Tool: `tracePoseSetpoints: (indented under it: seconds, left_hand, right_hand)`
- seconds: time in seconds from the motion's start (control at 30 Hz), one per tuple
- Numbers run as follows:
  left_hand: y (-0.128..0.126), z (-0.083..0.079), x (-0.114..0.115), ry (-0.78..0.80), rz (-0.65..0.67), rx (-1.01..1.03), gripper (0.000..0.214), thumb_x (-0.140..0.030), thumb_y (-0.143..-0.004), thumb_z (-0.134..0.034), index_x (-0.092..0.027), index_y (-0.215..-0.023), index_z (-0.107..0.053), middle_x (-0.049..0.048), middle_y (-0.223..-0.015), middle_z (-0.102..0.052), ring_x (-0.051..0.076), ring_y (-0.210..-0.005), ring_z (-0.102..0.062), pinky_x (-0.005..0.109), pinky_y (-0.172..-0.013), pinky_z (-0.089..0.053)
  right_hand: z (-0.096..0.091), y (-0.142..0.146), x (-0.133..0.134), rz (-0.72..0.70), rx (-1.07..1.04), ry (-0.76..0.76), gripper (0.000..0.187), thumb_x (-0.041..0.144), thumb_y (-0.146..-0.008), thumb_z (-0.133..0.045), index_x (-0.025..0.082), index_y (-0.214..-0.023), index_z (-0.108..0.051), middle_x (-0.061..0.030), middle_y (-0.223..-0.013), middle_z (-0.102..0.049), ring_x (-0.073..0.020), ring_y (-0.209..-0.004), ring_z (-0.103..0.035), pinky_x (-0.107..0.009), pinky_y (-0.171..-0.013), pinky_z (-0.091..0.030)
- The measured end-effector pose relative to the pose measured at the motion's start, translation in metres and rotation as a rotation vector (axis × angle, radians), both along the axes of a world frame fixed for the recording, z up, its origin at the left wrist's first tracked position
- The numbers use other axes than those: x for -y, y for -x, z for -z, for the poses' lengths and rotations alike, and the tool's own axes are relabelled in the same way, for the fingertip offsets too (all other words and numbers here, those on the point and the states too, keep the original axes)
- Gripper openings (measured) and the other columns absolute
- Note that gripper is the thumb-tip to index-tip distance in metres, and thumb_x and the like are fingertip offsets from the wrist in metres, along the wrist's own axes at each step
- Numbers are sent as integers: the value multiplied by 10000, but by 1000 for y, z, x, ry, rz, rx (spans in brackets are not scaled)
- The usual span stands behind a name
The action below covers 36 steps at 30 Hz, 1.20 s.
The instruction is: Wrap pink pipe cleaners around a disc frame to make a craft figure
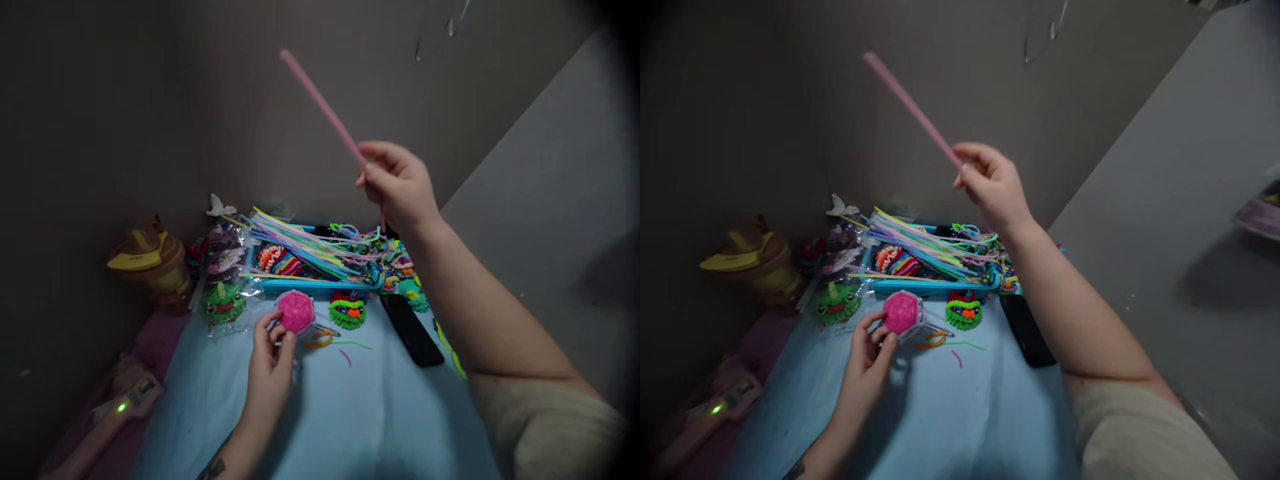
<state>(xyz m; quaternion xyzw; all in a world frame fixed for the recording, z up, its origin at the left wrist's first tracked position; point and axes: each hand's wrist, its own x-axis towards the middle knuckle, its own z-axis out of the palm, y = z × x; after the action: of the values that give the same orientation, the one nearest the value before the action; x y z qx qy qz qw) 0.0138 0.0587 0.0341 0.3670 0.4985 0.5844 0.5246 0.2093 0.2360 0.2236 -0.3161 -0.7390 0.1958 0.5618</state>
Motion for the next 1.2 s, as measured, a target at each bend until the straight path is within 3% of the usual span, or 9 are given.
tracePoseSetpoints:
  seconds: [0.1, 0.2, 0.3, 0.4, 0.53, 0.73, 0.97, 1.2]
  left_hand:
    - [4, -4, -2, -14, 19, 2, 346, -341, -748, -656, -225, -1062, -570, 49, -992, -650, 174, -928, -589, 270, -786, -433]
    - [6, -10, -4, 15, 97, 49, 292, -357, -703, -702, -203, -947, -656, 61, -999, -677, 201, -955, -601, 286, -805, -448]
    - [4, -15, -3, 77, 139, 35, 334, -347, -668, -736, -190, -957, -680, 57, -950, -695, 189, -850, -615, 272, -716, -461]
    - [0, -14, -1, 60, 141, -16, 314, -361, -688, -718, -178, -942, -698, 62, -945, -707, 190, -846, -618, 276, -722, -463]
    - [-2, -11, 0, 56, 111, -72, 306, -379, -714, -687, -160, -927, -699, 57, -905, -716, 175, -825, -617, 258, -734, -458]
    - [-4, -13, 0, 59, 105, -210, 248, -372, -697, -688, -153, -810, -712, 26, -752, -696, 146, -693, -585, 219, -633, -437]
    - [-3, -12, 3, 98, 114, -273, 285, -419, -718, -672, -157, -824, -706, 11, -689, -646, 117, -601, -525, 199, -540, -396]
    - [-4, -13, 2, 111, 148, -321, 245, -400, -727, -660, -157, -712, -684, -10, -600, -579, 97, -538, -447, 192, -519, -361]
  right_hand:
    - [31, 0, 66, 74, 343, 68, 123, 261, -857, -549, 179, -870, -640, 9, -677, -621, -103, -576, -547, -222, -530, -399]
    - [87, -12, 116, 97, 588, 53, 151, 218, -876, -518, 181, -870, -664, -32, -769, -678, -137, -691, -601, -259, -632, -442]
    - [140, -31, 145, 309, 666, 12, 153, 196, -877, -517, 200, -872, -671, -49, -778, -690, -177, -754, -600, -340, -752, -429]
    - [171, -48, 162, 440, 629, 42, 154, 195, -879, -515, 205, -864, -667, -49, -779, -686, -192, -760, -593, -365, -757, -418]
    - [184, -60, 173, 479, 607, 51, 142, 195, -879, -524, 214, -870, -664, -38, -802, -689, -193, -767, -587, -380, -775, -403]
    - [190, -63, 175, 418, 631, 28, 171, 122, -856, -521, 217, -894, -658, -30, -823, -680, -194, -824, -579, -415, -882, -364]
    - [194, -65, 174, 364, 713, 70, 163, 127, -858, -524, 206, -914, -655, -41, -839, -686, -199, -824, -549, -403, -836, -363]
    - [196, -57, 174, 364, 714, 68, 168, 134, -862, -529, 202, -957, -650, -42, -835, -696, -195, -811, -571, -380, -797, -372]
